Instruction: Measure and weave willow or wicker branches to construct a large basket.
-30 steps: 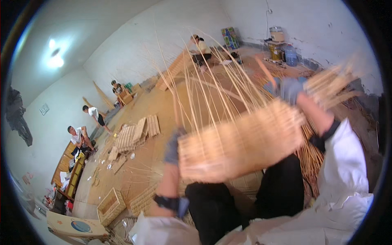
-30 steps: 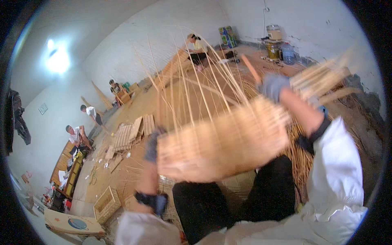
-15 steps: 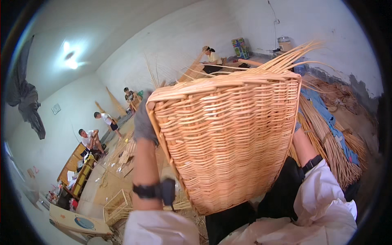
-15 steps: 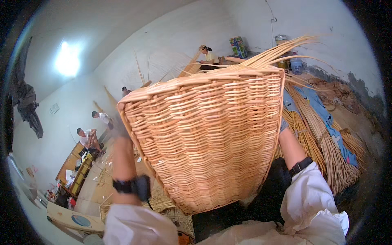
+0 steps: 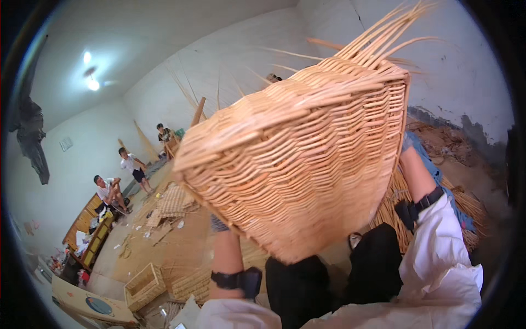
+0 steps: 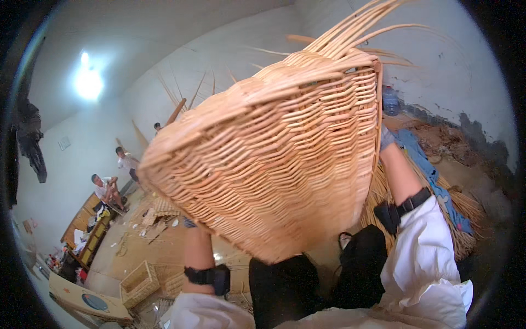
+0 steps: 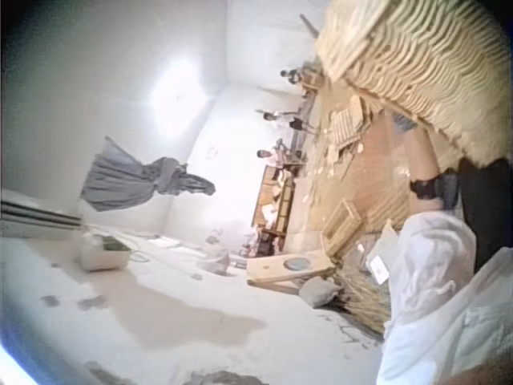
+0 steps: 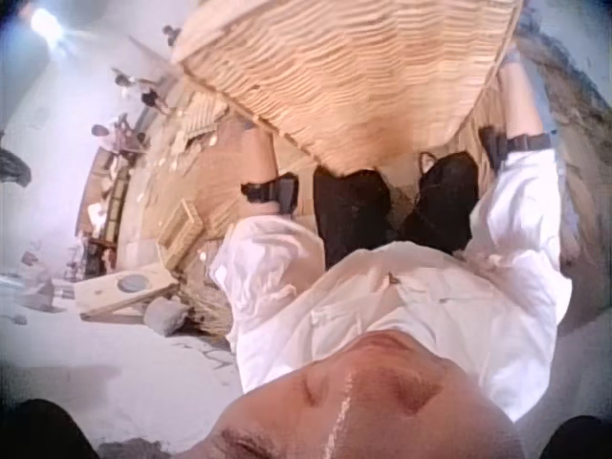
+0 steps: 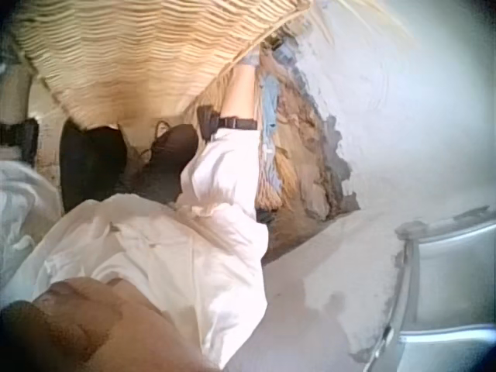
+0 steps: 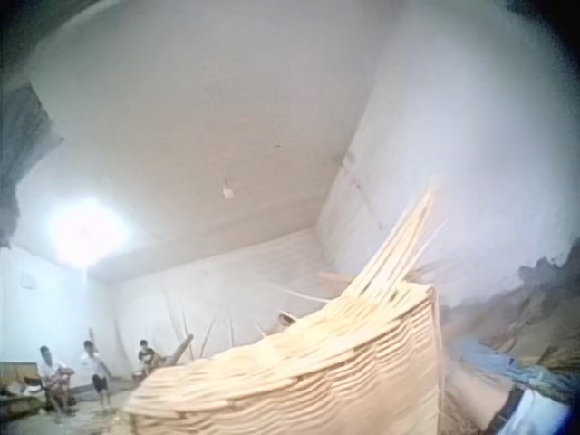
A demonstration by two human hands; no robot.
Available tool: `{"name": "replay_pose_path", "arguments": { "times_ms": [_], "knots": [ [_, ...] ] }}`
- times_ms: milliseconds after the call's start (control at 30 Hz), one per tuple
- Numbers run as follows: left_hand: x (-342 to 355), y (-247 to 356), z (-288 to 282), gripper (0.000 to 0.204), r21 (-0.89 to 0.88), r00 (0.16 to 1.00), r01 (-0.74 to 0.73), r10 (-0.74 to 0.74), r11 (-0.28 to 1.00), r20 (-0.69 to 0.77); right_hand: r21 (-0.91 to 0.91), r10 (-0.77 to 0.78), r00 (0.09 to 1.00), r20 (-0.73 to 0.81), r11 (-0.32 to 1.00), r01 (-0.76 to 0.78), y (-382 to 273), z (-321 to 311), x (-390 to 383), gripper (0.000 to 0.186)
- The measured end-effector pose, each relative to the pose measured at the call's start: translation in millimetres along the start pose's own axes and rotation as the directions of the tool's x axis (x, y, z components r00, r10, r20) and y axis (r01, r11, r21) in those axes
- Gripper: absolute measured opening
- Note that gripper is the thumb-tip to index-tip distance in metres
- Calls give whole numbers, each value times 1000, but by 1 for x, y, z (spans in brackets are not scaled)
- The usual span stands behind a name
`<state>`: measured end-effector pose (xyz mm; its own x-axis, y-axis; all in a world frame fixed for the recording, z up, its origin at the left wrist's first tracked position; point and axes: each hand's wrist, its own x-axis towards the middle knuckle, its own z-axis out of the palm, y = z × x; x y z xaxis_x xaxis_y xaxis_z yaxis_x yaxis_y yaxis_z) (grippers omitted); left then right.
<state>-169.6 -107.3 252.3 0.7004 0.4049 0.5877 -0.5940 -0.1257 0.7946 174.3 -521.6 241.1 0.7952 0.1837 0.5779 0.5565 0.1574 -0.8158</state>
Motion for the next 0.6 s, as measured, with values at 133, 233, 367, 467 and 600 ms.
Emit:
{"name": "replay_pose_path", "arguments": {
  "times_ms": [133, 233, 367, 467, 600],
  "knots": [
    [-26, -79, 26, 34, -264, 996, 86, -93, 961, -15, 44, 1, 1000, -8, 999, -1, 7, -4, -8, 37],
    [-40, -137, 54, 33, -463, 978, 198, -207, 864, 33, 46, 37, 998, -56, 998, -34, 24, -26, -65, 38],
    [-89, -201, 98, 33, -658, 923, 345, -369, 669, 109, 79, 107, 987, -117, 992, -98, 44, -57, -142, 38],
    [-116, -241, 115, 33, -756, 874, 405, -459, 514, 156, 138, 145, 978, -147, 982, -125, 64, -61, -182, 38],
    [-117, -294, 93, 34, -501, 912, 357, -409, 789, 5, 232, 188, 976, -112, 960, -159, 112, -130, -297, 39]
  ]
}}
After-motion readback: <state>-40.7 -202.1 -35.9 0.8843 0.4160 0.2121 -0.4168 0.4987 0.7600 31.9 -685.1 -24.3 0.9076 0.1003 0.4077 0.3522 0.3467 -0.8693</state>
